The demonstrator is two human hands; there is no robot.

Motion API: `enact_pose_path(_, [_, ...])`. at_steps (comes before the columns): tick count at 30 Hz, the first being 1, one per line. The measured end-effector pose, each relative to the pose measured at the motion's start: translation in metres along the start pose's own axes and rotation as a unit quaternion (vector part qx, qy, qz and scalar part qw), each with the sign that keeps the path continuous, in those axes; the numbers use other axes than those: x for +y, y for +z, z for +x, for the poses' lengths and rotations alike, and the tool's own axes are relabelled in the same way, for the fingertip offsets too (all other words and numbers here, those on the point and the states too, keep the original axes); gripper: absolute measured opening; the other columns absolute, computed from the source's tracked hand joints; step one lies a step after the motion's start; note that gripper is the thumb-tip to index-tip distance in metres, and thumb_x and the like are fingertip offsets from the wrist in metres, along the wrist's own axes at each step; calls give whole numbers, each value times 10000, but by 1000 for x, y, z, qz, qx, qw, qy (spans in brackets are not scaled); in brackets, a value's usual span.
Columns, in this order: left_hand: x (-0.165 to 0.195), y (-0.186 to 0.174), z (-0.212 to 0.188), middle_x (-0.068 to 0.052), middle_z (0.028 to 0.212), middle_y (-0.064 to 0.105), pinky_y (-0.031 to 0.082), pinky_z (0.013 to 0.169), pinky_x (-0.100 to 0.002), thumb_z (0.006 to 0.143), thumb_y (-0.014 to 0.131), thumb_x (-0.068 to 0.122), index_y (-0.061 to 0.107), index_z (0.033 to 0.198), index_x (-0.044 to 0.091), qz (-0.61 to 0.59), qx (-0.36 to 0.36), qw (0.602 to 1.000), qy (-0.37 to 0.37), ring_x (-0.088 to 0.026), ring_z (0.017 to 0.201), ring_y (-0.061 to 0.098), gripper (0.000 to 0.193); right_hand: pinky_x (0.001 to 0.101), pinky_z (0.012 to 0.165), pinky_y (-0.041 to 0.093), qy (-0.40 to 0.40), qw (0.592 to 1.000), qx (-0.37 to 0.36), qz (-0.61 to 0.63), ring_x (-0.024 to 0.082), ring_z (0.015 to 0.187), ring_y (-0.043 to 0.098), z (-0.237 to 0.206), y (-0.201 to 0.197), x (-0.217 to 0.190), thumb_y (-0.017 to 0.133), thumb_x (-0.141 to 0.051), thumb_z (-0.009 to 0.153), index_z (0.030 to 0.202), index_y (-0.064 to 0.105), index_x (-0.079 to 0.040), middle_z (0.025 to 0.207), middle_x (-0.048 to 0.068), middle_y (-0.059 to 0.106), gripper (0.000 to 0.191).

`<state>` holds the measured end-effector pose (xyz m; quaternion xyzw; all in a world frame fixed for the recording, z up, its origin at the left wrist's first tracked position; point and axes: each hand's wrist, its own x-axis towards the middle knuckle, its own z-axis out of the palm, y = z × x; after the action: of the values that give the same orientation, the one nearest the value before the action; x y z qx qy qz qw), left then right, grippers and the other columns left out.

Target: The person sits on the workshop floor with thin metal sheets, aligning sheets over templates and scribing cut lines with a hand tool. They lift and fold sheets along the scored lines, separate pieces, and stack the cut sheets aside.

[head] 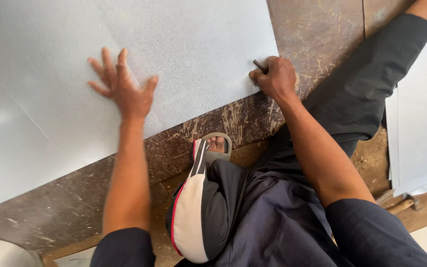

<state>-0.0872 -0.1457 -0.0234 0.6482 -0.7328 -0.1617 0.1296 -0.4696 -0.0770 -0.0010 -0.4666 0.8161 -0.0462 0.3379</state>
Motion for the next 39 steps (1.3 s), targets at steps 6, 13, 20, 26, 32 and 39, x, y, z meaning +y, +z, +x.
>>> enact_pose_path(6, [157,58,83,-157,1670,98,226,1198,-684,769,851,529,309,1557,238,59,-59,986,144,-415,1522,148,1000,481,657,525,-47,998,40,17,352,696,692,3,-1,1,850,-409,771,869,788,-65,743,177,710,363])
enact_pose_path(13, [234,35,129,-180,1649,172,451,1072,-680,611,897,649,157,1625,91,212,-259,942,28,-417,1467,268,1374,489,613,493,-26,999,2,43,333,664,653,16,-14,3,858,-415,765,807,746,-12,704,186,679,421])
enact_pose_path(20, [241,28,140,-132,1695,-45,396,1068,-730,603,913,635,159,1593,91,203,-288,935,20,-421,1536,19,1358,396,554,445,-195,918,97,332,216,603,561,23,-44,-1,534,-419,1107,757,635,3,668,60,611,558])
enact_pose_path(26, [242,22,144,-127,1700,-26,427,1057,-721,610,924,612,163,1589,110,196,-306,931,16,-418,1549,22,1338,422,602,455,-88,987,-25,134,249,636,561,47,-88,-31,450,-454,1116,841,755,-36,691,134,609,586])
enact_pose_path(32, [248,16,155,-81,1686,-50,429,1058,-709,542,965,562,111,1618,136,174,-304,937,1,-390,1531,13,1439,297,787,498,-329,833,18,444,115,817,586,177,-86,-125,512,-246,1084,876,647,0,839,44,636,349])
enact_pose_path(39, [253,6,170,-123,1699,-58,532,952,-671,599,946,567,163,1598,108,228,-345,910,28,-462,1526,20,1350,304,732,481,-336,857,-5,389,117,758,542,245,-76,-181,513,-115,1009,753,572,-5,788,36,596,285])
